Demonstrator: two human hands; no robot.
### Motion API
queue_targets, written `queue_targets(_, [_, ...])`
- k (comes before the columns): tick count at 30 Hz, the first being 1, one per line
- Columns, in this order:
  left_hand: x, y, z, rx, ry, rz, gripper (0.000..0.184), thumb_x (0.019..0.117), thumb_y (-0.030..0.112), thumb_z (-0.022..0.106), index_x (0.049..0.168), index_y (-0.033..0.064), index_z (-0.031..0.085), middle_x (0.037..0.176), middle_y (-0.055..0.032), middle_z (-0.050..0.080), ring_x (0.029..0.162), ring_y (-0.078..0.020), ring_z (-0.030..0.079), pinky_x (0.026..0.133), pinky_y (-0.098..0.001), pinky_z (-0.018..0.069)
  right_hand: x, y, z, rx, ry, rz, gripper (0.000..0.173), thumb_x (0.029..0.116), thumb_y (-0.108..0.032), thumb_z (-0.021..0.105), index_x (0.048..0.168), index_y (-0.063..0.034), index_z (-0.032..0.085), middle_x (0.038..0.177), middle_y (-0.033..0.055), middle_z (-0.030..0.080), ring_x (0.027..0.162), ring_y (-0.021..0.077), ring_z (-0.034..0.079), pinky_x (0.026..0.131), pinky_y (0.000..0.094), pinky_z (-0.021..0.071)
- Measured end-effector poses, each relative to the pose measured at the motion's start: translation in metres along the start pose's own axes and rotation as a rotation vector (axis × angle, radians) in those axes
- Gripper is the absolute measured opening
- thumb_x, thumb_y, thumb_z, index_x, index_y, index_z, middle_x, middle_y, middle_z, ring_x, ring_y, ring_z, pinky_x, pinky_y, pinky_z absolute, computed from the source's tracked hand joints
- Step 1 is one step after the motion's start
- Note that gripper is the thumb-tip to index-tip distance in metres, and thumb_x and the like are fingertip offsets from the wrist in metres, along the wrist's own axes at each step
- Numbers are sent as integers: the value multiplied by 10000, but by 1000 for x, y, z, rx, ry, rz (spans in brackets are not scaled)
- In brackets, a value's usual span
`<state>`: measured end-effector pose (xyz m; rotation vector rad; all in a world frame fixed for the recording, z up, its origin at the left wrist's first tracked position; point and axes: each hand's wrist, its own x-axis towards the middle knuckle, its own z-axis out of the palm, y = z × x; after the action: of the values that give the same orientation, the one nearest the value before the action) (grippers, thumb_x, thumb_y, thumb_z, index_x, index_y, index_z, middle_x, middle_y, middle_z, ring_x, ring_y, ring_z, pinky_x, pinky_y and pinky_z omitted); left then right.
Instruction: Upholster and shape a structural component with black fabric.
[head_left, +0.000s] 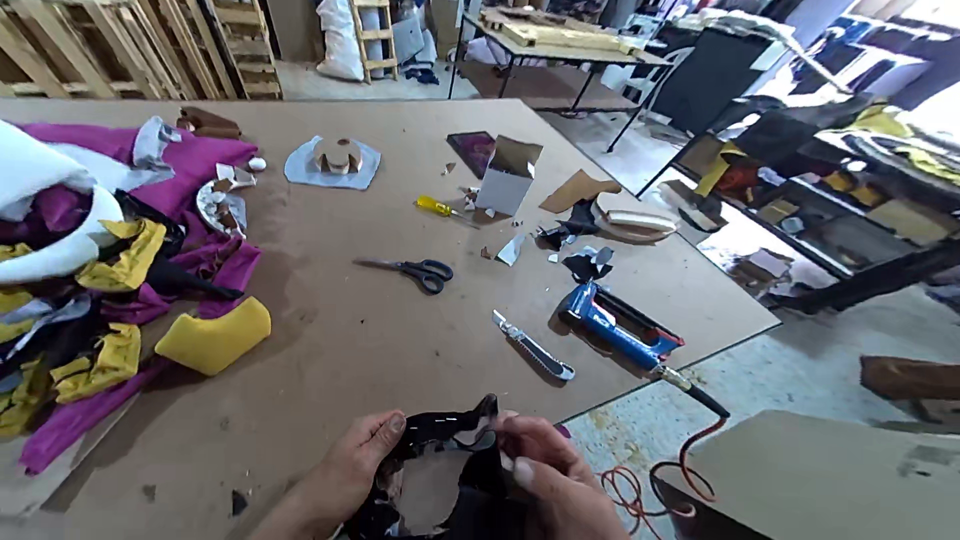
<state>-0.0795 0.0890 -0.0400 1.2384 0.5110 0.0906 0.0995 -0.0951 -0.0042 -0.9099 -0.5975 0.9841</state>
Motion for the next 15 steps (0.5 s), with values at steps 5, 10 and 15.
queue_targets(5, [-9, -16, -4, -181, -111, -136, 329, 1104, 339, 360, 1024, 203, 649, 804, 90, 652, 620, 11, 583, 561, -163, 512, -6, 22, -32, -207, 54, -49, 323, 997, -162, 617, 1314, -140, 675, 1155, 50, 709, 1007, 161, 694, 823, 344, 611])
queue_targets(10, [-1, -10, 1, -59, -228, 133, 363, 1098, 433, 409, 985, 174, 638, 791, 90, 619, 657, 11, 582, 584, -169, 501, -3, 16, -30, -546, -299, -95, 309, 1039, -224, 588, 1333, -150, 651, 1230, -20, 679, 1116, 57, 642, 969, 265, 556])
queue_targets(15, [6, 18, 7, 14, -64, 160, 349, 1105, 390, 396, 978, 152, 617, 754, 56, 591, 580, -34, 565, 545, -208, 526, -14, -4, -11, -111, -246, 44, 480, 1037, -499, 476, 1403, -223, 619, 1323, -102, 673, 1223, -10, 593, 1056, 234, 477])
